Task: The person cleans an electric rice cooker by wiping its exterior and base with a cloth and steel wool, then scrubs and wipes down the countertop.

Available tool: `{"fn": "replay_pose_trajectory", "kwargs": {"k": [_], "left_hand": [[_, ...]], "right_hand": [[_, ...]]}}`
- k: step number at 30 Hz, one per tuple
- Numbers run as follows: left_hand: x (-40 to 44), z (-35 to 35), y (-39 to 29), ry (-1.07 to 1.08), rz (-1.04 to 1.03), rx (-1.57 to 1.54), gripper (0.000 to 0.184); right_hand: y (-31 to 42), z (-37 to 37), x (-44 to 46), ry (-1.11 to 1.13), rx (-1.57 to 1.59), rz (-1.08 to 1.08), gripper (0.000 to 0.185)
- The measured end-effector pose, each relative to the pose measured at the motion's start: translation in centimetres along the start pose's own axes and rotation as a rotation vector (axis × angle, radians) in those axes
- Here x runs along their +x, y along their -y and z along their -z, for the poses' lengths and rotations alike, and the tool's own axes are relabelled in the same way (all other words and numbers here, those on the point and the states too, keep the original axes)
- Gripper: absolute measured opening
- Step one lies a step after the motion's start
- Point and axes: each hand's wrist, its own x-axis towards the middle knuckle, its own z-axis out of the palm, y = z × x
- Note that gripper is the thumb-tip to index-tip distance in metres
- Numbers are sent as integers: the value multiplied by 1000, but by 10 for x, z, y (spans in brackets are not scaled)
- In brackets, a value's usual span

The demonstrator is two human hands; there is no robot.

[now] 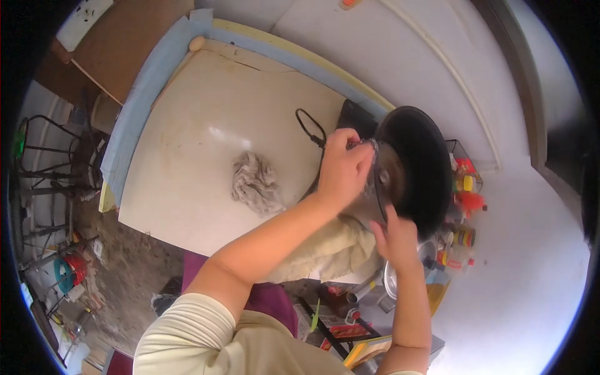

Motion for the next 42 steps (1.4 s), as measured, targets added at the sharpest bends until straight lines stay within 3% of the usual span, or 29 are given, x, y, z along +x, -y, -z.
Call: {"fn": "replay_pose_trajectory", "kwargs": {"k": [4, 8, 10, 13, 16, 20, 24, 30, 33, 36, 42], "left_hand": [[-23, -2, -17, 75, 121, 57, 10], [-74, 3, -33, 71, 31, -52, 8], [-73, -1, -38, 14, -3, -107, 8], [-38, -10, -19, 16, 126, -25, 8], [-11, -18, -3, -44, 34, -35, 8], [-61, -7, -34, 1, 48, -79, 7], [-45, -12, -35, -29, 84, -49, 8], [13, -26, -1, 44, 21, 25, 15], [-15, -17, -22, 36, 113, 51, 23], [-47, 0, -38, 169, 179, -23, 29], [-14, 1, -15, 220, 69, -10, 21]], "right_hand": [[-5, -3, 5, 2, -7, 23, 37], [-13, -8, 6, -27, -12, 107, 37], [-13, -7, 6, -31, -25, 121, 38], [-11, -5, 7, -27, -41, 82, 43], [-8, -4, 7, 12, -27, 34, 44], [-14, -5, 8, -19, -38, 117, 35], [-14, -4, 10, -16, -7, 102, 32], [-7, -1, 13, -21, 14, 54, 32], [-8, 0, 15, -29, 6, 57, 32], [-10, 0, 14, -16, 27, 63, 32], [-10, -2, 14, 12, 37, 37, 31]]}}
